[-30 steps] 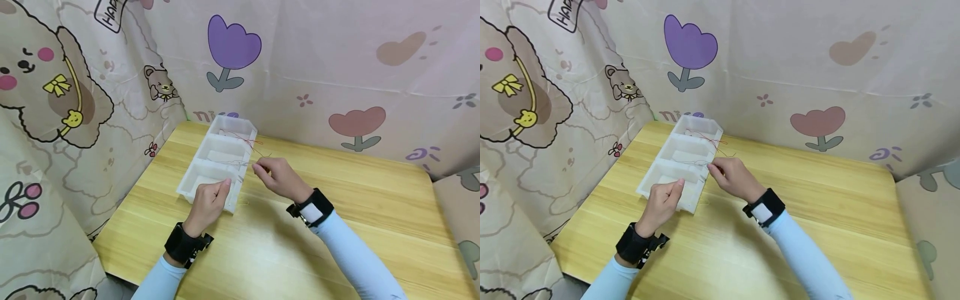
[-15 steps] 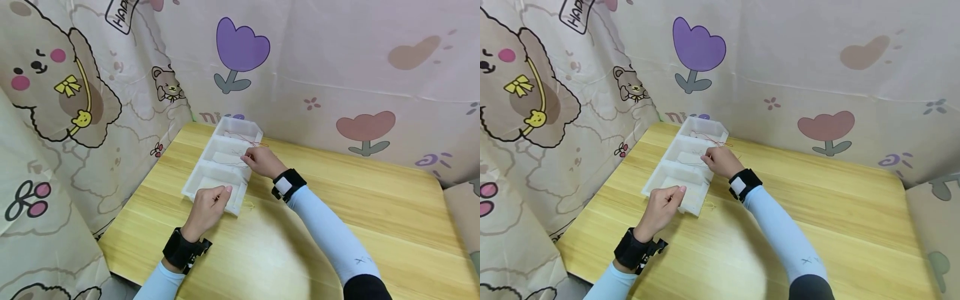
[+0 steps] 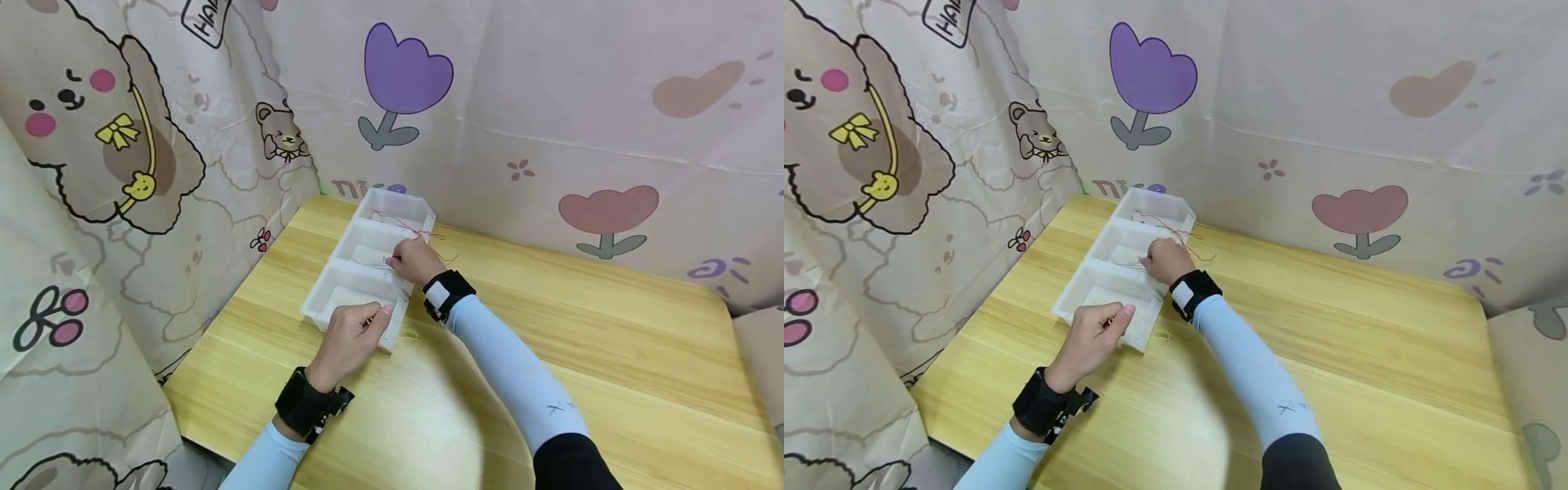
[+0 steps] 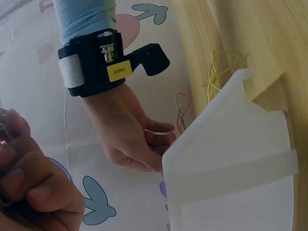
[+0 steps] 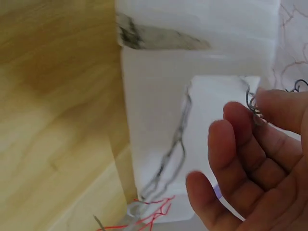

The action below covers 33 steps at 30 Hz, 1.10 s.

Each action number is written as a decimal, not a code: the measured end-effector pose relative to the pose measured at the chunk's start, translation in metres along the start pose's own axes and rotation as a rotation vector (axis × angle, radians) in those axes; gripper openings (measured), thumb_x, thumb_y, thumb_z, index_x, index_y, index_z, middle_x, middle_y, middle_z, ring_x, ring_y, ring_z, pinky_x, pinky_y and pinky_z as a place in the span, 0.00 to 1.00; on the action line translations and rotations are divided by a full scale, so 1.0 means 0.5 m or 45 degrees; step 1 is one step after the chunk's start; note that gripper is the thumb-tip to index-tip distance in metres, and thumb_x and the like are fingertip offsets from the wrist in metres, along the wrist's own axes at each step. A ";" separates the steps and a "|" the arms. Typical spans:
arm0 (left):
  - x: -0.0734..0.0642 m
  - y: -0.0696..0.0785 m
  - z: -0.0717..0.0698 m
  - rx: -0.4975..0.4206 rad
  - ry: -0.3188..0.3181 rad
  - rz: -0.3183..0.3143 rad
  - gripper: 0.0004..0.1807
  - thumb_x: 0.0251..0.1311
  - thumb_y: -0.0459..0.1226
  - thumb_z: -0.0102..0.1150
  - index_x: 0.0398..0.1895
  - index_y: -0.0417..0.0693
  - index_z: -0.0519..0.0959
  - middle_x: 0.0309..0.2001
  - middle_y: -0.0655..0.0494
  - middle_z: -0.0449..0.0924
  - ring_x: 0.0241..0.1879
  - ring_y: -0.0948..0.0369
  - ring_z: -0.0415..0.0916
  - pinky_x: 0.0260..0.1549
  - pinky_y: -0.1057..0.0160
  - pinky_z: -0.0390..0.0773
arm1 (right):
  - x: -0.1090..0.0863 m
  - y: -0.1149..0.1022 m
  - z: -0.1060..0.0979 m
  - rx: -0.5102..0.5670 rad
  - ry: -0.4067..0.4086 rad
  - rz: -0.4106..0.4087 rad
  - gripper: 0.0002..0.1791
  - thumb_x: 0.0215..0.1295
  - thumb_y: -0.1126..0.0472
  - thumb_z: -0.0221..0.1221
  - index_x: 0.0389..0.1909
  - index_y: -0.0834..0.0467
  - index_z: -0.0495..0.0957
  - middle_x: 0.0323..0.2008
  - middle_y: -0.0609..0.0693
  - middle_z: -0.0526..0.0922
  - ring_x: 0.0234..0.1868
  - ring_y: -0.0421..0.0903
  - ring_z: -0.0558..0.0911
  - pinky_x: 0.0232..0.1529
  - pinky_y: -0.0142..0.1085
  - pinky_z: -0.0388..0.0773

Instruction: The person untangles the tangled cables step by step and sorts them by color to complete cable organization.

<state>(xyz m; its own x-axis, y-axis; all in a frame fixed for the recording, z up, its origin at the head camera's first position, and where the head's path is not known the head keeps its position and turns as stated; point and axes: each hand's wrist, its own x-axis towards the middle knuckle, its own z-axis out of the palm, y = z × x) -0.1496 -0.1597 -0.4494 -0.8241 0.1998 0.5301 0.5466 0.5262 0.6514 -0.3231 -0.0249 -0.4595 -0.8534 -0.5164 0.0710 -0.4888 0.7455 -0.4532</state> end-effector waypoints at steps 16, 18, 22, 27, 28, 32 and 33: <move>0.046 -0.049 -0.035 0.243 -0.098 -0.006 0.14 0.63 0.47 0.54 0.19 0.59 0.72 0.19 0.66 0.66 0.20 0.69 0.63 0.19 0.64 0.67 | -0.059 0.014 -0.017 0.074 0.069 -0.126 0.12 0.63 0.52 0.58 0.33 0.57 0.82 0.23 0.47 0.78 0.25 0.43 0.73 0.26 0.36 0.73; 0.051 -0.058 -0.034 0.264 -0.137 -0.015 0.13 0.62 0.46 0.55 0.20 0.58 0.73 0.19 0.65 0.67 0.21 0.68 0.63 0.20 0.64 0.67 | -0.066 0.012 -0.014 0.110 0.068 -0.150 0.12 0.63 0.52 0.58 0.32 0.57 0.82 0.23 0.46 0.78 0.24 0.42 0.74 0.26 0.36 0.73; 0.057 -0.078 -0.027 0.294 -0.263 -0.073 0.11 0.62 0.47 0.55 0.23 0.58 0.75 0.21 0.65 0.69 0.22 0.66 0.64 0.21 0.63 0.67 | -0.076 0.010 -0.003 0.130 0.064 -0.202 0.11 0.63 0.52 0.57 0.32 0.55 0.81 0.24 0.45 0.79 0.24 0.39 0.74 0.25 0.33 0.73; 0.053 -0.097 -0.023 0.340 -0.407 -0.171 0.08 0.62 0.47 0.55 0.28 0.58 0.75 0.30 0.65 0.73 0.27 0.66 0.68 0.24 0.63 0.72 | -0.086 0.005 0.004 0.142 0.054 -0.234 0.10 0.63 0.52 0.57 0.32 0.53 0.81 0.24 0.43 0.79 0.23 0.37 0.74 0.25 0.32 0.74; 0.052 -0.100 -0.024 0.357 -0.422 -0.185 0.08 0.62 0.47 0.55 0.29 0.57 0.75 0.31 0.65 0.74 0.28 0.66 0.69 0.25 0.63 0.72 | -0.088 0.004 0.003 0.153 0.054 -0.240 0.10 0.63 0.52 0.57 0.32 0.54 0.81 0.24 0.43 0.79 0.23 0.37 0.74 0.25 0.32 0.74; 0.046 -0.108 -0.029 0.415 -0.445 -0.210 0.09 0.63 0.46 0.54 0.36 0.52 0.77 0.37 0.60 0.77 0.34 0.63 0.72 0.29 0.61 0.74 | -0.096 0.003 0.001 0.159 0.056 -0.274 0.10 0.64 0.52 0.56 0.32 0.53 0.81 0.24 0.43 0.79 0.23 0.36 0.74 0.26 0.32 0.74; 0.046 -0.109 -0.031 0.433 -0.444 -0.204 0.10 0.63 0.45 0.54 0.39 0.50 0.78 0.38 0.58 0.78 0.35 0.62 0.73 0.31 0.60 0.75 | -0.098 0.004 0.000 0.161 0.058 -0.289 0.10 0.64 0.53 0.57 0.32 0.53 0.81 0.24 0.43 0.79 0.24 0.36 0.74 0.27 0.33 0.74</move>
<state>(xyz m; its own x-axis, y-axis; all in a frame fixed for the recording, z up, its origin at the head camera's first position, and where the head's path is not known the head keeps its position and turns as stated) -0.1961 -0.1965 -0.4645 -0.9260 0.3279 0.1872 0.3775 0.8006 0.4653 -0.2820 0.0019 -0.4641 -0.7333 -0.6427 0.2220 -0.6445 0.5528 -0.5283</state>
